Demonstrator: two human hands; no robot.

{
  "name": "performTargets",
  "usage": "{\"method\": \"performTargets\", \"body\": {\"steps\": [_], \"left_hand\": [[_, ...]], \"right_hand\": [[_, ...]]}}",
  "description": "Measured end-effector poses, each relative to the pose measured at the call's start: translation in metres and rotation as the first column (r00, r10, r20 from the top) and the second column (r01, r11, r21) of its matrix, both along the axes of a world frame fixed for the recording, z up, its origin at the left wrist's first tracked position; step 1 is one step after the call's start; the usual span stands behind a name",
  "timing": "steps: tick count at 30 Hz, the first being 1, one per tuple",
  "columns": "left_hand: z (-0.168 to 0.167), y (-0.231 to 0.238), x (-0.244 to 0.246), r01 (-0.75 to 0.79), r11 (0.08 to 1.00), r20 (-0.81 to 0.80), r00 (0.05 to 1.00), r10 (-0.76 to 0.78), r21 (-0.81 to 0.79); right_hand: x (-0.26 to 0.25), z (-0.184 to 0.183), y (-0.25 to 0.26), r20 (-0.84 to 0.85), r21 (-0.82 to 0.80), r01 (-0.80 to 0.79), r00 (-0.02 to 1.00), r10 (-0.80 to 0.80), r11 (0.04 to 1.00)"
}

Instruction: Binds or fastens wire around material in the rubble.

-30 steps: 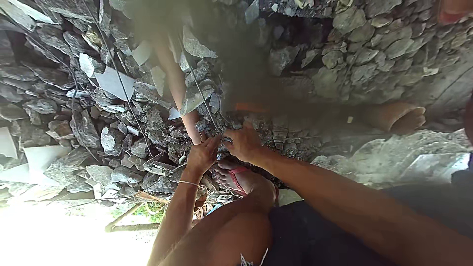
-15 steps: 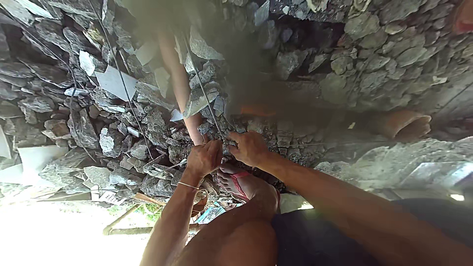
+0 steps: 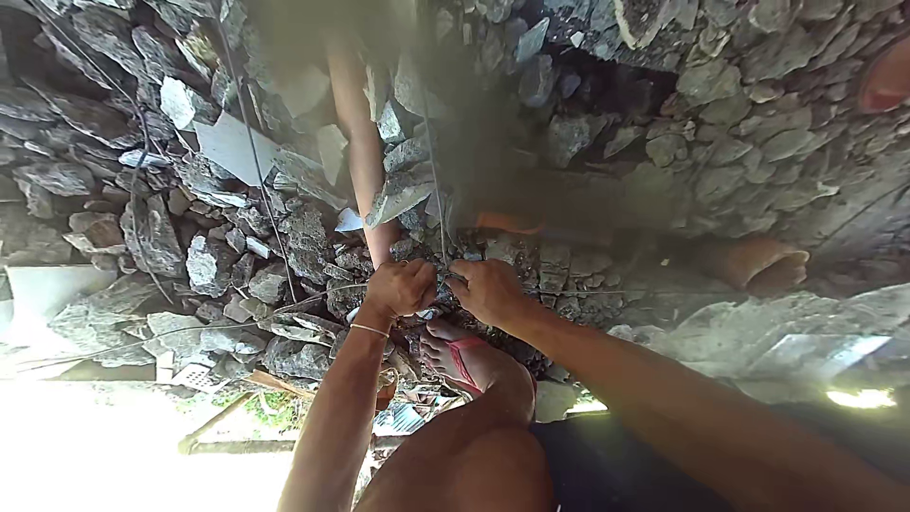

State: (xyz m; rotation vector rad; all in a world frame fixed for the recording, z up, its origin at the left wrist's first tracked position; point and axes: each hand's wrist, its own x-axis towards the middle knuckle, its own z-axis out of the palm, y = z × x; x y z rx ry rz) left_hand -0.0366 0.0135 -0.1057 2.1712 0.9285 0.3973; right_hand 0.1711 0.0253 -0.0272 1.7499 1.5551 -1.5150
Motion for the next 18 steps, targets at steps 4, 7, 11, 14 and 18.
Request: {"method": "performTargets", "body": {"steps": [4, 7, 11, 14, 18], "left_hand": [[-0.002, 0.000, 0.001, -0.002, 0.999, -0.004, 1.000, 0.002, 0.032], [-0.003, -0.003, -0.001, 0.000, 0.999, -0.010, 1.000, 0.001, 0.049], [0.008, -0.008, 0.002, -0.061, 0.997, -0.081, 0.995, 0.064, 0.038], [0.044, -0.013, 0.015, -0.135, 0.988, -0.247, 0.963, 0.112, -0.080], [0.077, 0.006, 0.025, -0.269, 0.818, -0.321, 0.941, 0.109, -0.509]], "right_hand": [[0.006, -0.003, 0.000, -0.054, 0.066, -0.055, 0.997, 0.059, 0.996], [0.007, -0.007, -0.004, -0.073, 0.182, -0.102, 0.991, 0.116, 0.978], [0.010, -0.004, 0.010, -0.082, 0.067, -0.182, 0.979, 0.187, 0.981], [0.023, 0.000, 0.033, -0.234, -0.070, -0.227, 0.950, 0.205, 0.971], [0.050, 0.008, 0.064, -0.285, 0.014, -0.269, 0.922, 0.262, 0.963]]}}
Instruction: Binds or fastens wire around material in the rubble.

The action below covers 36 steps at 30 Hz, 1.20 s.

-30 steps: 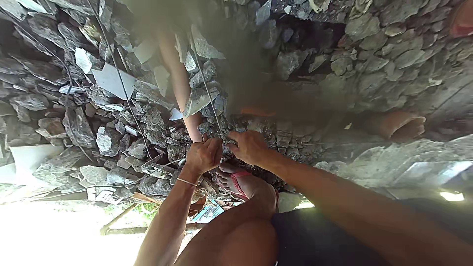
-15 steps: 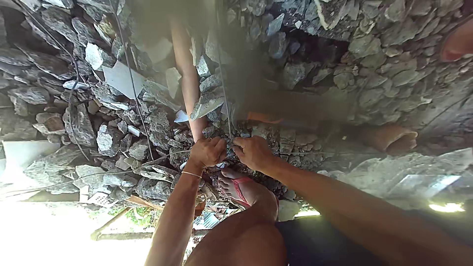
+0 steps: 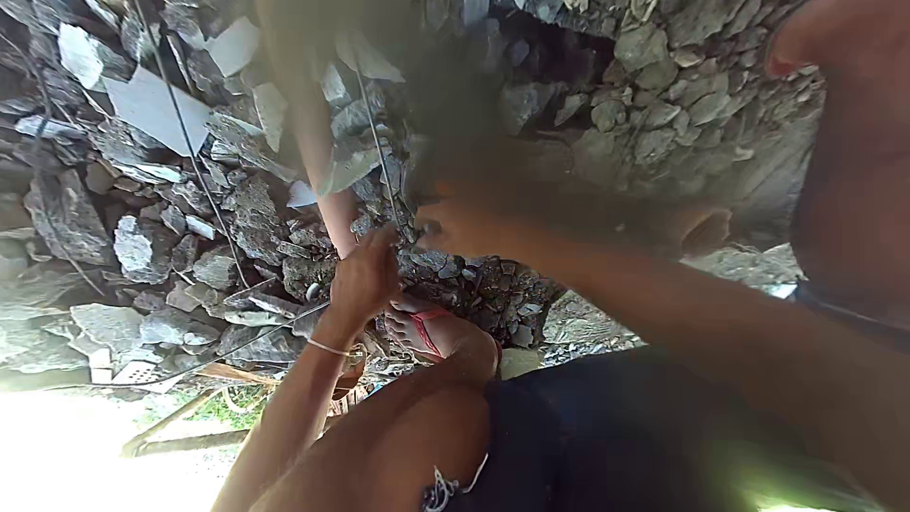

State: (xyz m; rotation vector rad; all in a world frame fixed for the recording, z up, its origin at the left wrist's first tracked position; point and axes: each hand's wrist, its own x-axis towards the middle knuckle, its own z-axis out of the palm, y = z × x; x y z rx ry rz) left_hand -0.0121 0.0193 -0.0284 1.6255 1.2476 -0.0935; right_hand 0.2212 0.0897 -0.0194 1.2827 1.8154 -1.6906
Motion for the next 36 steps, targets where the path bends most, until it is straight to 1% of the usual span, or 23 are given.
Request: {"method": "performTargets", "body": {"steps": [1, 2, 3, 4, 5, 7, 8, 11, 16, 19, 23, 26, 28, 29, 31, 34, 35, 36], "left_hand": [[-0.004, 0.001, -0.003, -0.071, 0.986, 0.065, 0.995, 0.082, -0.148], [-0.009, -0.003, -0.007, -0.122, 0.959, 0.122, 0.980, 0.157, -0.256], [-0.014, -0.006, -0.009, -0.146, 0.937, 0.174, 0.962, 0.209, -0.318], [-0.016, -0.008, -0.010, -0.153, 0.924, 0.219, 0.946, 0.240, -0.351], [-0.016, -0.009, -0.011, -0.158, 0.915, 0.246, 0.933, 0.261, -0.371], [-0.010, -0.013, -0.013, -0.173, 0.903, 0.270, 0.917, 0.293, -0.393], [-0.009, -0.011, -0.014, -0.173, 0.904, 0.272, 0.917, 0.293, -0.391], [-0.013, -0.008, -0.015, -0.146, 0.932, 0.230, 0.946, 0.229, -0.331], [-0.016, -0.014, -0.015, -0.104, 0.958, 0.146, 0.978, 0.146, -0.267], [-0.014, -0.015, -0.015, -0.087, 0.966, 0.174, 0.976, 0.131, -0.242], [-0.017, -0.014, -0.015, -0.075, 0.976, 0.208, 0.971, 0.118, -0.204], [-0.020, -0.014, -0.016, -0.078, 0.973, 0.234, 0.964, 0.129, -0.216], [-0.023, -0.012, -0.017, -0.074, 0.970, 0.256, 0.957, 0.134, -0.231], [-0.024, -0.010, -0.017, -0.065, 0.970, 0.267, 0.955, 0.129, -0.236], [-0.028, -0.006, -0.018, -0.048, 0.970, 0.281, 0.953, 0.116, -0.239], [-0.031, -0.008, -0.020, -0.053, 0.964, 0.302, 0.944, 0.134, -0.261], [-0.033, -0.009, -0.021, -0.061, 0.962, 0.308, 0.940, 0.145, -0.266], [-0.034, -0.010, -0.021, -0.072, 0.960, 0.314, 0.936, 0.159, -0.270]], "right_hand": [[0.008, 0.006, 0.000, 0.005, 0.102, -0.002, 1.000, 0.001, 0.995], [0.017, 0.014, -0.005, -0.007, 0.207, -0.022, 1.000, 0.024, 0.978], [0.027, 0.021, -0.015, -0.044, 0.312, -0.053, 0.997, 0.071, 0.948], [0.037, 0.025, -0.028, -0.088, 0.396, -0.104, 0.985, 0.150, 0.912], [0.044, 0.030, -0.044, -0.110, 0.422, -0.176, 0.964, 0.243, 0.889], [0.050, 0.032, -0.079, -0.117, 0.350, -0.373, 0.893, 0.435, 0.859], [0.051, 0.026, -0.093, -0.115, 0.339, -0.442, 0.857, 0.503, 0.831], [0.050, 0.003, -0.118, -0.075, 0.388, -0.525, 0.801, 0.594, 0.757], [0.052, -0.004, -0.128, -0.058, 0.451, -0.566, 0.753, 0.656, 0.690], [0.060, -0.004, -0.124, -0.087, 0.482, -0.581, 0.713, 0.695, 0.656], [0.061, -0.003, -0.121, -0.096, 0.481, -0.606, 0.682, 0.725, 0.634], [0.061, -0.005, -0.122, -0.110, 0.476, -0.617, 0.665, 0.739, 0.627], [0.064, -0.006, -0.127, -0.117, 0.504, -0.604, 0.660, 0.742, 0.617], [0.065, -0.006, -0.130, -0.113, 0.512, -0.593, 0.671, 0.733, 0.621], [0.060, -0.003, -0.132, -0.082, 0.475, -0.605, 0.692, 0.717, 0.639], [0.047, 0.005, -0.128, -0.055, 0.337, -0.644, 0.715, 0.697, 0.687], [0.045, 0.006, -0.124, -0.059, 0.291, -0.613, 0.755, 0.653, 0.735], [0.042, 0.008, -0.118, -0.073, 0.234, -0.531, 0.826, 0.559, 0.815]]}}
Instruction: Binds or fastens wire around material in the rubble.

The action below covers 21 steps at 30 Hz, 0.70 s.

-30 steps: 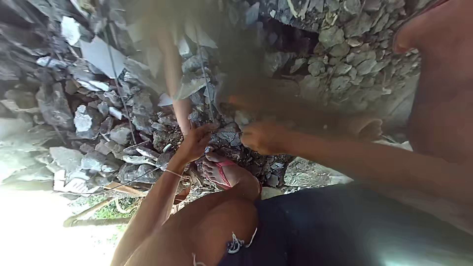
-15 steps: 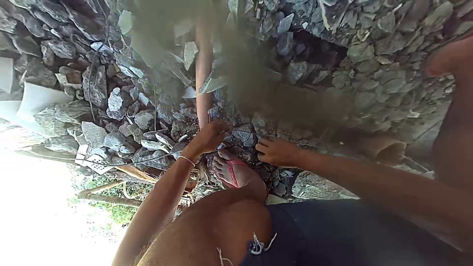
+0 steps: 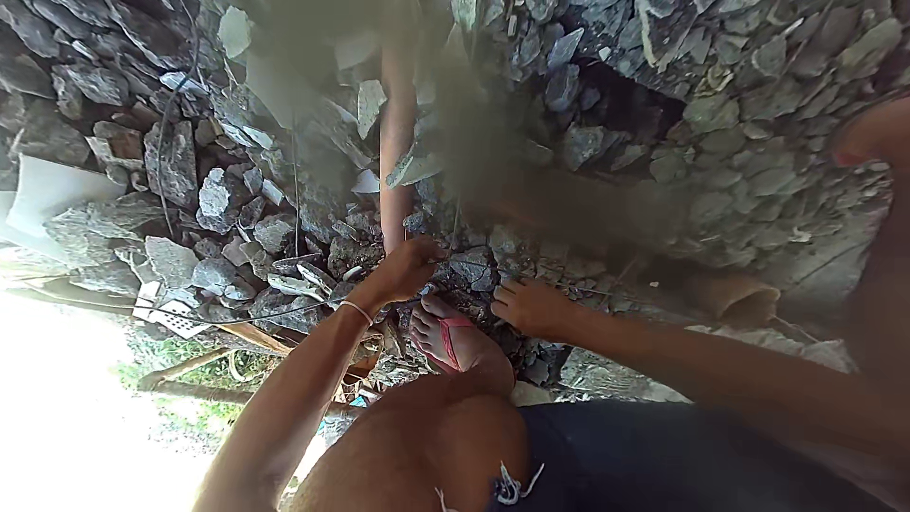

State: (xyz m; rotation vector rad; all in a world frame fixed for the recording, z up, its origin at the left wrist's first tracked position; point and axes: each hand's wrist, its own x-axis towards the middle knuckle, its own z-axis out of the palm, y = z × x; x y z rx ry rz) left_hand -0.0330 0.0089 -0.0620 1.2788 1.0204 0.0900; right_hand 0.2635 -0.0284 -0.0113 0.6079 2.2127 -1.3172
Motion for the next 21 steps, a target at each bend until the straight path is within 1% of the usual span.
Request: {"method": "performTargets", "body": {"steps": [1, 2, 3, 4, 5, 6, 8, 10, 12, 14, 15, 16, 17, 18, 19, 20, 21], "left_hand": [[-0.001, -0.001, 0.000, -0.013, 1.000, 0.006, 1.000, 0.013, -0.005], [-0.002, -0.002, -0.001, -0.026, 1.000, 0.009, 1.000, 0.026, -0.012], [-0.002, -0.002, -0.002, -0.041, 0.999, 0.012, 0.999, 0.041, -0.022], [-0.001, -0.003, -0.002, -0.052, 0.998, 0.009, 0.999, 0.053, -0.039], [0.000, -0.003, -0.002, -0.062, 0.995, -0.001, 0.998, 0.062, -0.074], [0.003, -0.001, -0.002, -0.073, 0.989, -0.019, 0.997, 0.072, -0.131], [0.007, 0.002, -0.001, -0.119, 0.967, -0.059, 0.992, 0.109, -0.226], [0.009, 0.003, 0.000, -0.156, 0.954, -0.096, 0.986, 0.135, -0.257], [0.013, 0.003, 0.000, -0.181, 0.956, -0.097, 0.982, 0.162, -0.231], [0.021, 0.005, -0.001, -0.224, 0.951, -0.064, 0.975, 0.215, -0.215], [0.025, 0.008, -0.003, -0.238, 0.942, -0.061, 0.971, 0.230, -0.237], [0.027, 0.010, -0.006, -0.223, 0.943, -0.078, 0.975, 0.210, -0.248], [0.027, 0.012, -0.009, -0.161, 0.956, -0.129, 0.983, 0.133, -0.244], [0.027, 0.012, -0.011, -0.079, 0.973, -0.219, 0.975, 0.031, -0.217], [0.031, 0.010, -0.011, 0.007, 0.979, -0.329, 0.941, -0.074, -0.202], [0.037, 0.007, -0.009, 0.041, 0.979, -0.417, 0.900, -0.124, -0.201], [0.043, 0.001, -0.004, 0.053, 0.981, -0.485, 0.863, -0.140, -0.189]], "right_hand": [[-0.003, 0.003, 0.007, 0.018, -0.045, 0.163, 0.987, -0.162, 0.986], [-0.008, 0.007, 0.017, 0.039, -0.083, 0.346, 0.938, -0.344, 0.934], [-0.016, 0.012, 0.029, 0.073, -0.123, 0.514, 0.858, -0.509, 0.849], [-0.024, 0.017, 0.042, 0.103, -0.145, 0.633, 0.774, -0.625, 0.760], [-0.033, 0.021, 0.055, 0.116, -0.156, 0.705, 0.709, -0.695, 0.692], [-0.041, 0.024, 0.065, 0.106, -0.156, 0.740, 0.671, -0.734, 0.654], [-0.056, 0.029, 0.078, 0.025, -0.139, 0.769, 0.632, -0.774, 0.624], [-0.073, 0.037, 0.088, -0.088, -0.102, 0.758, 0.638, -0.765, 0.644], [-0.097, 0.050, 0.103, -0.178, -0.069, 0.713, 0.680, -0.712, 0.698], [-0.127, 0.056, 0.125, -0.198, -0.032, 0.657, 0.735, -0.649, 0.754], [-0.143, 0.054, 0.136, -0.154, -0.014, 0.616, 0.777, -0.611, 0.787], [-0.157, 0.050, 0.148, -0.065, -0.013, 0.553, 0.831, -0.553, 0.833], [-0.170, 0.046, 0.161, 0.069, -0.034, 0.467, 0.883, -0.464, 0.884], [-0.180, 0.038, 0.169, 0.184, -0.059, 0.381, 0.912, -0.365, 0.923], [-0.186, 0.029, 0.171, 0.248, -0.064, 0.316, 0.924, -0.291, 0.947], [-0.187, 0.019, 0.169, 0.282, -0.054, 0.269, 0.928, -0.243, 0.962], [-0.188, 0.013, 0.167, 0.311, -0.034, 0.237, 0.926, -0.215, 0.971]]}}
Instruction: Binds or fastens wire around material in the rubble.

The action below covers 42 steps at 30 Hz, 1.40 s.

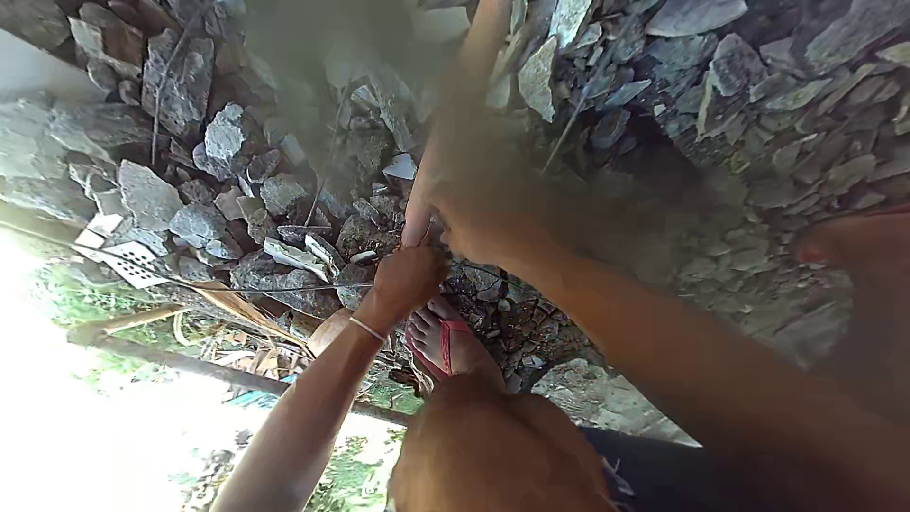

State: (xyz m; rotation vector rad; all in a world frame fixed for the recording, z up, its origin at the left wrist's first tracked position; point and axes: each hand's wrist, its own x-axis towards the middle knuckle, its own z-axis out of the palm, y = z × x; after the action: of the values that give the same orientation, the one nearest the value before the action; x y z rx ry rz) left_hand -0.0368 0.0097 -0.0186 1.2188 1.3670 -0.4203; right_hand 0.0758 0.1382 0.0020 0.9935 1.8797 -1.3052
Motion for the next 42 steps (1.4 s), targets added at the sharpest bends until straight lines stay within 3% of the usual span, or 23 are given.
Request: {"method": "performTargets", "body": {"steps": [2, 5, 10, 21, 35, 37, 39, 42], "left_hand": [[0.003, -0.022, 0.010, 0.002, 0.986, -0.073, 0.997, 0.010, 0.168], [-0.011, -0.051, 0.013, -0.066, 0.888, -0.045, 0.994, 0.097, 0.456], [-0.027, -0.067, 0.005, -0.099, 0.739, 0.060, 0.995, 0.079, 0.667], [-0.028, -0.063, 0.003, -0.147, 0.771, 0.077, 0.989, 0.126, 0.619], [-0.021, -0.052, 0.006, -0.200, 0.830, 0.078, 0.979, 0.187, 0.521], [-0.012, -0.042, 0.009, -0.230, 0.869, 0.049, 0.971, 0.232, 0.437], [-0.001, -0.027, 0.013, -0.318, 0.914, 0.012, 0.945, 0.326, 0.252], [-0.001, -0.009, 0.020, -0.568, 0.822, 0.061, 0.823, 0.566, 0.044]], "right_hand": [[-0.004, -0.003, -0.001, 0.082, 0.017, -0.072, 0.994, 0.070, 0.997], [-0.013, -0.005, -0.003, 0.183, 0.000, -0.115, 0.977, 0.113, 0.993], [-0.014, -0.020, -0.018, 0.276, 0.033, -0.138, 0.953, 0.123, 0.990], [-0.013, -0.035, -0.023, 0.367, 0.075, -0.115, 0.927, 0.080, 0.991], [-0.021, -0.022, -0.019, 0.418, 0.031, -0.123, 0.903, 0.099, 0.992], [-0.020, -0.020, -0.020, 0.414, 0.024, -0.147, 0.902, 0.124, 0.989], [-0.019, -0.020, -0.018, 0.398, 0.003, -0.147, 0.907, 0.133, 0.989], [-0.019, -0.018, -0.013, 0.401, -0.026, -0.192, 0.897, 0.187, 0.981]]}}
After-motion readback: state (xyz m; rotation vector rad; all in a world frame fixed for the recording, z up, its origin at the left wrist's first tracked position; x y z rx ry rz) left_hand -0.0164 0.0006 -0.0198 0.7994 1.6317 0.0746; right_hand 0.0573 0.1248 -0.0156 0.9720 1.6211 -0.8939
